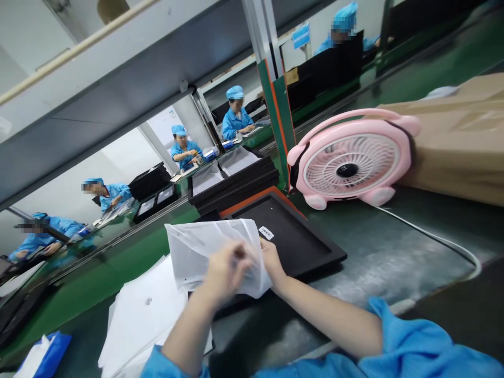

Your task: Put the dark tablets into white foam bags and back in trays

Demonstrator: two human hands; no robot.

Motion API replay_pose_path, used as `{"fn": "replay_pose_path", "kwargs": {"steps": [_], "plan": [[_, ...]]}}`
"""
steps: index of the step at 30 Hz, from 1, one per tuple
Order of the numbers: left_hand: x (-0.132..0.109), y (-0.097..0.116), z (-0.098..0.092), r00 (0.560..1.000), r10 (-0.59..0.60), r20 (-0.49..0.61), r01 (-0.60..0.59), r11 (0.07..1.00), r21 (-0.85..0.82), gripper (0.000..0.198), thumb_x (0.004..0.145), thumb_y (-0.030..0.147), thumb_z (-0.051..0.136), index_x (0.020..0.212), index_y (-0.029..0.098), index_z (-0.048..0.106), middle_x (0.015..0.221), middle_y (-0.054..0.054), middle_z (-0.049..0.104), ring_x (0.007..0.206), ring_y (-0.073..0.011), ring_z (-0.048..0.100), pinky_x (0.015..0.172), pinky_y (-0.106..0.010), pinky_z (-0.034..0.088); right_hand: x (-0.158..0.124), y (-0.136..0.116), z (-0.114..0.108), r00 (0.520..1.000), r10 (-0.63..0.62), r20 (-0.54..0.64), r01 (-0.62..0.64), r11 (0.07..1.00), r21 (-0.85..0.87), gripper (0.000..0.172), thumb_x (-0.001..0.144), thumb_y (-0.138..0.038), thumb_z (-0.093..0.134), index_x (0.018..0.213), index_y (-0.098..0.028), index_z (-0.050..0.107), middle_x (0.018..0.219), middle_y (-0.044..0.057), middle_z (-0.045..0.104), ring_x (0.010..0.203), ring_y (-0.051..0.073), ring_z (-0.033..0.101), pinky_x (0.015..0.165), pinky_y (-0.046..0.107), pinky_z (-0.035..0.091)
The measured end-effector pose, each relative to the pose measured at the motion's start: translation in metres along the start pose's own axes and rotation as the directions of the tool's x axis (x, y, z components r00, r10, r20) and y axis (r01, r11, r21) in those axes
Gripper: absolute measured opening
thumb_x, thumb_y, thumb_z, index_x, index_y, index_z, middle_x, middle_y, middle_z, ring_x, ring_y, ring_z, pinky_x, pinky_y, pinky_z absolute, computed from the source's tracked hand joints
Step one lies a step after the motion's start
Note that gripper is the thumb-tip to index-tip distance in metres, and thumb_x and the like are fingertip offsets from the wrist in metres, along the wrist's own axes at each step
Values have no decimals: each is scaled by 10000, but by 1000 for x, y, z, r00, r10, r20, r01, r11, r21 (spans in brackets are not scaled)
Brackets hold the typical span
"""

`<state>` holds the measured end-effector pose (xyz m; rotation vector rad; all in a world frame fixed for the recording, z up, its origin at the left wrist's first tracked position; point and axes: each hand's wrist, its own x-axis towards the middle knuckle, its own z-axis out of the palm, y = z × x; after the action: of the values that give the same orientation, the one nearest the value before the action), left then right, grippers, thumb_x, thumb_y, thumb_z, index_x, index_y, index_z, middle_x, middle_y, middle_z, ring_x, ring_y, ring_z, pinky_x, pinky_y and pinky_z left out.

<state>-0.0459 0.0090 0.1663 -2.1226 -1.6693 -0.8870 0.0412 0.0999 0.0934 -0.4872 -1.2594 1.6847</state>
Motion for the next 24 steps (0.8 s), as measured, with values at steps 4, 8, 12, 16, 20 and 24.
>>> {"fn": "replay_pose_path", "kwargs": {"steps": [4, 8, 12, 16, 20, 24], "plan": [[39, -31, -65, 930, -346, 122, 316, 925, 211, 445, 680, 426, 635, 1027, 154, 570, 1021, -106, 628, 980, -259, 555, 867, -375, 433, 16, -45, -10, 981, 95, 170, -113, 989, 95, 356, 454, -392, 771, 612, -135, 582, 544, -19, 546, 512, 107, 472, 516, 252, 423], [49, -45, -71, 769, -481, 421, 517, 856, 34, 282, 680, 427, 585, 701, 146, 597, 612, 3, 570, 602, -134, 505, 572, -225, 386, 54, -91, -25, 933, 28, 360, -8, 998, -57, 410, 473, -418, 787, 715, -137, 613, 661, -8, 593, 621, 120, 534, 595, 247, 450], [29, -49, -37, 780, -616, 106, 616, 729, -298, 332, 624, 446, 592, 713, 126, 597, 597, 15, 545, 560, -101, 457, 544, -204, 359, 92, -121, -54, 860, -156, 486, 218, 973, -74, 606, 542, -623, 685, 952, -181, 621, 1127, 70, 576, 1050, 195, 533, 897, 324, 436], [13, -54, -6, 657, -748, -94, 620, 607, -497, 357, 593, 425, 625, 777, 119, 641, 663, -10, 615, 624, -124, 520, 600, -217, 410, 106, -137, -85, 727, -21, 687, 427, 796, -428, 541, 568, -612, 677, 879, -170, 659, 1407, 76, 332, 1264, 258, 360, 1008, 376, 361], [11, -56, 25, 591, -801, -94, 602, 515, -611, 368, 606, 405, 644, 831, 113, 659, 749, -45, 664, 717, -155, 582, 681, -239, 444, 134, -165, -95, 747, 1, 665, 546, 571, -614, 431, 585, -583, 665, 577, -154, 628, 1231, 78, 526, 1157, 252, 477, 1002, 384, 375], [14, -47, 64, 511, -856, -80, 558, 401, -727, 412, 657, 404, 619, 935, 102, 640, 888, -92, 677, 834, -183, 612, 760, -266, 459, 172, -204, -74, 795, -269, 543, 584, 579, -569, 440, 642, -596, 608, 735, -169, 660, 1075, 73, 611, 1011, 207, 562, 916, 364, 445]]}}
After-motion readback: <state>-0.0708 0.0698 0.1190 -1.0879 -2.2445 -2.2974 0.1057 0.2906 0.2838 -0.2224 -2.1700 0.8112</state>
